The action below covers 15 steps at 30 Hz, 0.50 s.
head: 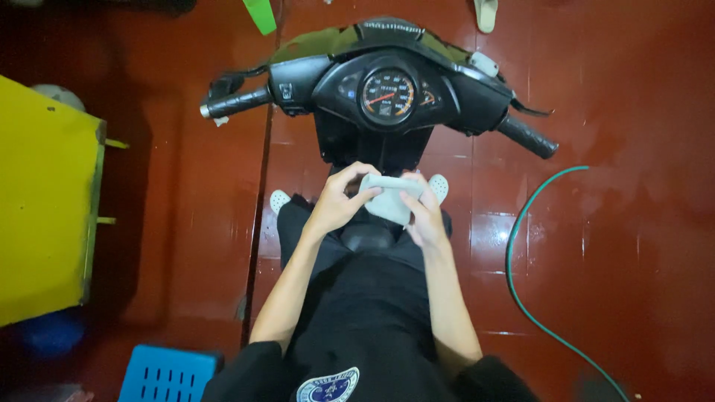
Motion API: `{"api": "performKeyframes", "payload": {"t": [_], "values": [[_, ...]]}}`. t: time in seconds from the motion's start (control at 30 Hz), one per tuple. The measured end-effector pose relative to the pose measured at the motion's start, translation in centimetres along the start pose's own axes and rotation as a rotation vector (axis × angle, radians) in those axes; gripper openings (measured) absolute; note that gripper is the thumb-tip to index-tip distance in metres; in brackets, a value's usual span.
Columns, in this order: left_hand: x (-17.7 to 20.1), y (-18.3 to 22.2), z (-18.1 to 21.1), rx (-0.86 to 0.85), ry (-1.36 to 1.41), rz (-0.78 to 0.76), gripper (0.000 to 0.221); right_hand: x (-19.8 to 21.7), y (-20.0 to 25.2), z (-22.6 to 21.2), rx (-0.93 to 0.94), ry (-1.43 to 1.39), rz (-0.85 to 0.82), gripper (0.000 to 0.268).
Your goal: The person wipes the dashboard and handlebars of a black scooter using a white cloth. They repeatedly fold the cloth and wipe different sections of the scooter's front panel.
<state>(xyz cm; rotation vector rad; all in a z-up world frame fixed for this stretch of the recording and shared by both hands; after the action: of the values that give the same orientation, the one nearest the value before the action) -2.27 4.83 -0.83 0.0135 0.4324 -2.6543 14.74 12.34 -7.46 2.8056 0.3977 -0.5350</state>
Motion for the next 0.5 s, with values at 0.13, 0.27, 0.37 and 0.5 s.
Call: {"api": "performKeyframes", "payload": {"t": [0.13,0.27,0.37,0.5], "values": [[-0.2,-0.3,1.3,-0.100,-0.090,-0.068,0.021,-2.2,1.4,1.9,-0.220,-0.231,-0.011,0.047],[-1.0,-1.5,-0.2,-0.204,-0.154,-0.033,0.022,-2.2,1.6,2.5,-0.409,-0.367,0.065,0.022],[0.1,-3.8,0.6,-0.321,-0.211,0.171,0.021,-3.1,1.4,-0.5,-0.402,-0.304,0.178,0.023],[3.6,-8.8,6.4,-0.664,-0.464,0.438,0.013,-4.2,-0.6,-9.6,0.336,0.370,0.204,0.041]]}}
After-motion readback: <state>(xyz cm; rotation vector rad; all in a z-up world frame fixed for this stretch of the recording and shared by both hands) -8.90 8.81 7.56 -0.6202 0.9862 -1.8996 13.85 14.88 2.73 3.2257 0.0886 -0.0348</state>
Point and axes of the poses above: each hand's wrist, its own y-axis away from the middle knuckle, its own x-axis out of the back of the hand, z = x × y, the point moved 6 cm from there along -y, towards the middle knuckle, and after that the axes turned 13 degrees about z, right-handed, at the moved point
